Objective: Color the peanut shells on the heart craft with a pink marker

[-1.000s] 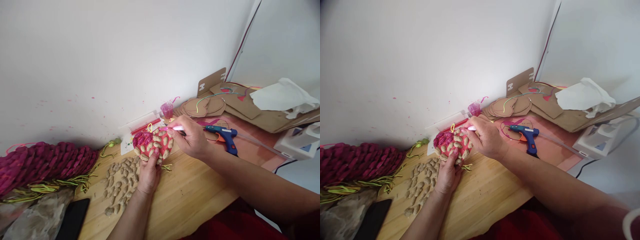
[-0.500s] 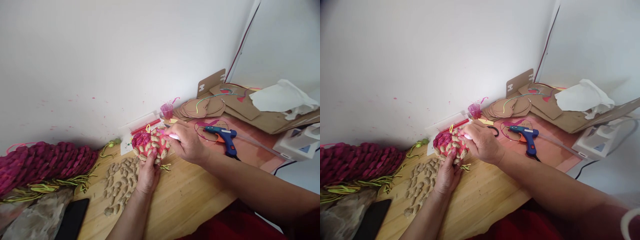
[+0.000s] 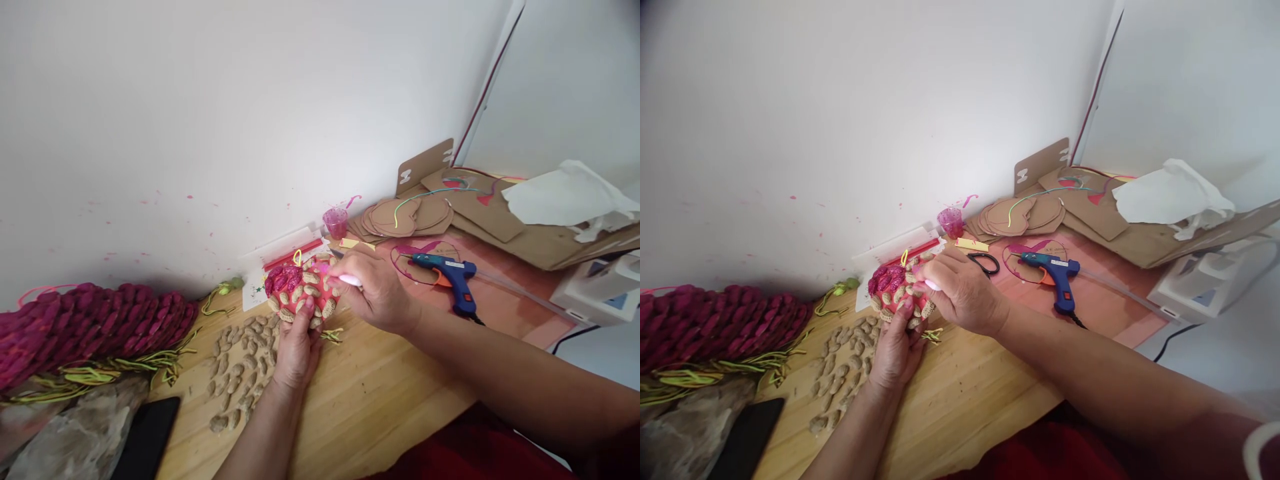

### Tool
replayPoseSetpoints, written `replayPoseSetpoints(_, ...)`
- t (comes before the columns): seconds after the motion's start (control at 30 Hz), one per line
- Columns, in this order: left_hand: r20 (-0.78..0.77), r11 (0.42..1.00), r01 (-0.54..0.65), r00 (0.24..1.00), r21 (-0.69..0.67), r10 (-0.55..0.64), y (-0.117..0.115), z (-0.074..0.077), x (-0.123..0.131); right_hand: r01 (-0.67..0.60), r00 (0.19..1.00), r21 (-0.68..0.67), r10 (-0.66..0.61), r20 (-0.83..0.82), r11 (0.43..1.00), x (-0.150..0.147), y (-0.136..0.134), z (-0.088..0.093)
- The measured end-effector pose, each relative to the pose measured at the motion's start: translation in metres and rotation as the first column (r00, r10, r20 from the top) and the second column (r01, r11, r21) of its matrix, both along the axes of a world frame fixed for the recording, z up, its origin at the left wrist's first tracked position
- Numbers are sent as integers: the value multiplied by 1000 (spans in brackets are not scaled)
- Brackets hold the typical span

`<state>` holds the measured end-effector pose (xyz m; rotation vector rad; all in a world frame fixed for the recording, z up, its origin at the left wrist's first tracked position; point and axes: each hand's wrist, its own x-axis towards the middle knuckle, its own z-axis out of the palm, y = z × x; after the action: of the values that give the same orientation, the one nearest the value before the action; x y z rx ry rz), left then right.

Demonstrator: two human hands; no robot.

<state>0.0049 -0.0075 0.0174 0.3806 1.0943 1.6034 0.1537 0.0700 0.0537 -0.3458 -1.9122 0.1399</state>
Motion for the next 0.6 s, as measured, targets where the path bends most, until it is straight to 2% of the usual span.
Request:
replayPoseSetpoints(0.13,-23,1000,-11,1000,12,12,-1,-1,-1,31,997,-63,-36,-75,998,1,4,0)
replayPoseSetpoints(0.3,-16,999,-26,1000,-25,26,0,-2,-1,9,998,-95,-15,-66,995,3,4,1)
replayPoseSetpoints(0.43,-16,1000,-7,1000,4,7,0,-1,0,47,994,-120,-58,-89,992,3,2,1)
replayPoseSetpoints(0.6,-18,1000,-17,1000,10,17,0,0,0,-30,998,-78,26,-58,996,1,1,1)
